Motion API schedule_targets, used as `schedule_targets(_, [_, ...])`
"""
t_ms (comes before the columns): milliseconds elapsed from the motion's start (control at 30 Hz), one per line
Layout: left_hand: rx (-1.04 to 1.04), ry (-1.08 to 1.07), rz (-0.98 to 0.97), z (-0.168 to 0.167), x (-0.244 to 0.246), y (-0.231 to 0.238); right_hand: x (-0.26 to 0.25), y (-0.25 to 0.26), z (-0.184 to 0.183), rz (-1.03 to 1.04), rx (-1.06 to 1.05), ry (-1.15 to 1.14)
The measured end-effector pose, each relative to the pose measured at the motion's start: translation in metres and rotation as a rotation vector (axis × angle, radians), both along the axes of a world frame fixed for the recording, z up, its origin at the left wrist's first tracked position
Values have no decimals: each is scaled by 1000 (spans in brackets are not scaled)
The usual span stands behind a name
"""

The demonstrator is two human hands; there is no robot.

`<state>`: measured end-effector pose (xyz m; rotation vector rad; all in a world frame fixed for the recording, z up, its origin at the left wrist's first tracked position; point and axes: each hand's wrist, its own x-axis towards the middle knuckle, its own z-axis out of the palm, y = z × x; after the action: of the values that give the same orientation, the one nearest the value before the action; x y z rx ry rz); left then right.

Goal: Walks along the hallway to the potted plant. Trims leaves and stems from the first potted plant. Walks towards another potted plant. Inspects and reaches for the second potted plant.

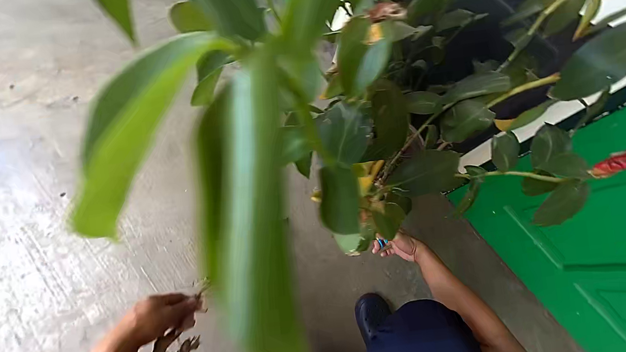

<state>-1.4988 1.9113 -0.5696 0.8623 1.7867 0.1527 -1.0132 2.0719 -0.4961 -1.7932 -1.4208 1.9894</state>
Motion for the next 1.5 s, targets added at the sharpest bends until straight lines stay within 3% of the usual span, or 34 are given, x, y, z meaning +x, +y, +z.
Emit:
schedule_targets(67, [-118,216,-151,-4,-4,-13,36,2,-42,22,-12,109])
schedule_targets(133, [-111,381,-250,1,7,-4,51,-7,-41,37,-12,14])
schedule_targets(167, [0,391,-272,14,29,11,57,-11,-37,60,-4,-31])
schedule_targets(267, [560,205,-341,71,141,72,72,-20,-34,148,62,-89])
schedule_targets(333, [823,-23,-303,89,219,110,79,-24,-35,195,110,-109])
schedule_targets(433, [984,-106,-182,106,302,153,90,-25,-32,221,164,-129])
schedule_targets(500, [953,-90,-107,111,323,167,98,-24,-28,212,204,-137])
schedule_targets(667, [839,27,-165,115,313,171,103,-14,-11,235,292,-54])
schedule_targets(867, [849,70,-264,108,279,157,85,11,38,543,405,-12])
schedule_targets(1167, [909,-96,-347,80,266,149,34,50,79,799,437,-115])
schedule_targets(1367, [936,-144,-288,83,267,150,22,55,90,792,578,-225])
schedule_targets(1500, [846,-95,-317,79,267,147,12,61,88,819,649,-260])
